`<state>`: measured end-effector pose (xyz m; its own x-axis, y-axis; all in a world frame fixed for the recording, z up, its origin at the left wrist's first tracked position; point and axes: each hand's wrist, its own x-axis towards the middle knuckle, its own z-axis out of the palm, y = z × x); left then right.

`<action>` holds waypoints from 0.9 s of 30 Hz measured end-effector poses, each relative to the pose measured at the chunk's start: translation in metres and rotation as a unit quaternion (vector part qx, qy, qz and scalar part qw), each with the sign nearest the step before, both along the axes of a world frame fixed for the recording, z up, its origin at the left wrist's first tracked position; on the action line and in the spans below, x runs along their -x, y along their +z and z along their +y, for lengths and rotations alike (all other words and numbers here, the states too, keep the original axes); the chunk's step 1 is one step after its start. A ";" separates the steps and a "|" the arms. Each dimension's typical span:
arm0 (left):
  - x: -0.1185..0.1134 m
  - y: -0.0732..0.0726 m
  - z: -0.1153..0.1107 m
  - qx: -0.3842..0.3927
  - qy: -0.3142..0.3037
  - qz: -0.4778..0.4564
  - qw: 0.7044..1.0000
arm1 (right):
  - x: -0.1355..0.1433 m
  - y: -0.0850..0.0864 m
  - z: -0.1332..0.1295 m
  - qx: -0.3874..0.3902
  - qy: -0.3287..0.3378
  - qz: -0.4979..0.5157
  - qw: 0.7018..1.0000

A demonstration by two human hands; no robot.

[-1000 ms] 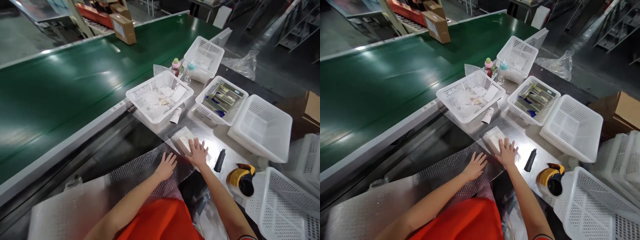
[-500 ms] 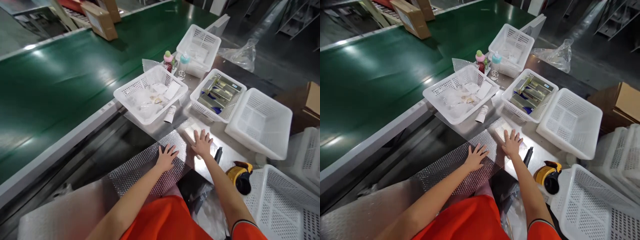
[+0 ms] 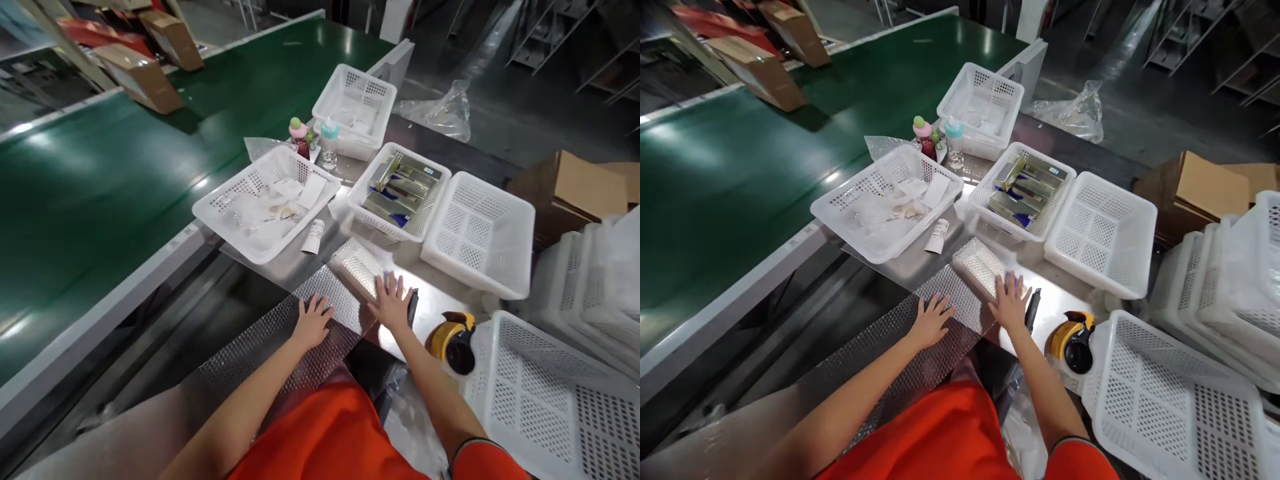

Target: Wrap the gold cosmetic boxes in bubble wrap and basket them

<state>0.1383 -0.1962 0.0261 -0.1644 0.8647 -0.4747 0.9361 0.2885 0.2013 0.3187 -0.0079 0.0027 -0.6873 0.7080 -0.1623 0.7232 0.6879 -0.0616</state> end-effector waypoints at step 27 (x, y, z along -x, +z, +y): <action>0.027 -0.016 0.041 -0.013 0.085 0.062 0.994 | -0.060 0.042 -0.051 0.247 -0.276 0.357 0.857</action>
<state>0.1116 -0.1553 0.0098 -0.3655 0.8306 -0.4201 0.8922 0.4413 0.0962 0.3791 -0.0584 0.0450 -0.3185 0.9234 -0.2141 0.5869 0.0148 -0.8095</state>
